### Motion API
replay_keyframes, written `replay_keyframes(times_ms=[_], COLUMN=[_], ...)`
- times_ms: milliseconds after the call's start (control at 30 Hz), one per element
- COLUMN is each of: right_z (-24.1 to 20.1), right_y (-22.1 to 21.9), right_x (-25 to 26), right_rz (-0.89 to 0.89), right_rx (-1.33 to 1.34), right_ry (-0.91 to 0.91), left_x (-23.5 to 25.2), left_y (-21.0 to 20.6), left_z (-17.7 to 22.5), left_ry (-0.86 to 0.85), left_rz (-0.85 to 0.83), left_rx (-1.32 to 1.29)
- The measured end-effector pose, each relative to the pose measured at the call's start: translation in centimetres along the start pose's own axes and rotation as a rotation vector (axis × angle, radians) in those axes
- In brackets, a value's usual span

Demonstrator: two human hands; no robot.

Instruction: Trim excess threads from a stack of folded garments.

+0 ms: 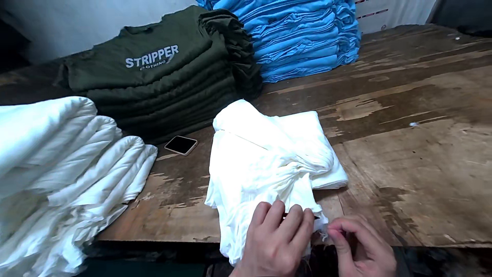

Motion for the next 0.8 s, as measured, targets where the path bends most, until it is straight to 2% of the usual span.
replay_keyframes(times_ms=[100, 167, 267, 367, 500, 800], right_z=[0.4, 0.4, 1.6, 1.9, 1.7, 0.4], right_y=[0.4, -0.2, -1.9, -1.9, -1.1, -1.0], right_x=[0.4, 0.8, 1.1, 0.7, 0.1, -0.5], right_rz=[0.026, 0.029, 0.063, 0.114, 0.121, 0.095], right_rx=[-0.08, -0.116, 0.018, 0.135, 0.151, 0.051], right_ry=[-0.07, -0.055, 0.021, 0.1, 0.166, 0.135], left_x=[-0.2, -0.1, -0.1, -0.2, -0.9, -0.3], left_y=[0.2, 0.2, 0.0, 0.2, 1.0, -0.4], left_z=[-0.1, -0.3, -0.4, -0.5, -0.2, 0.6], left_ry=[0.077, 0.138, 0.181, 0.16, 0.093, -0.048], left_rz=[-0.009, -0.014, -0.02, -0.017, -0.007, -0.011], left_rx=[0.009, -0.02, -0.063, -0.046, -0.042, -0.027])
Point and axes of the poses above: each hand's wrist, its own x-axis towards the middle knuckle, its own y-axis out of the back of the hand, z = x × y, the point moved 3 cm from there along x, towards the middle knuckle, and after that the axes turned 15 degrees about -y, right-handed, at the moved point
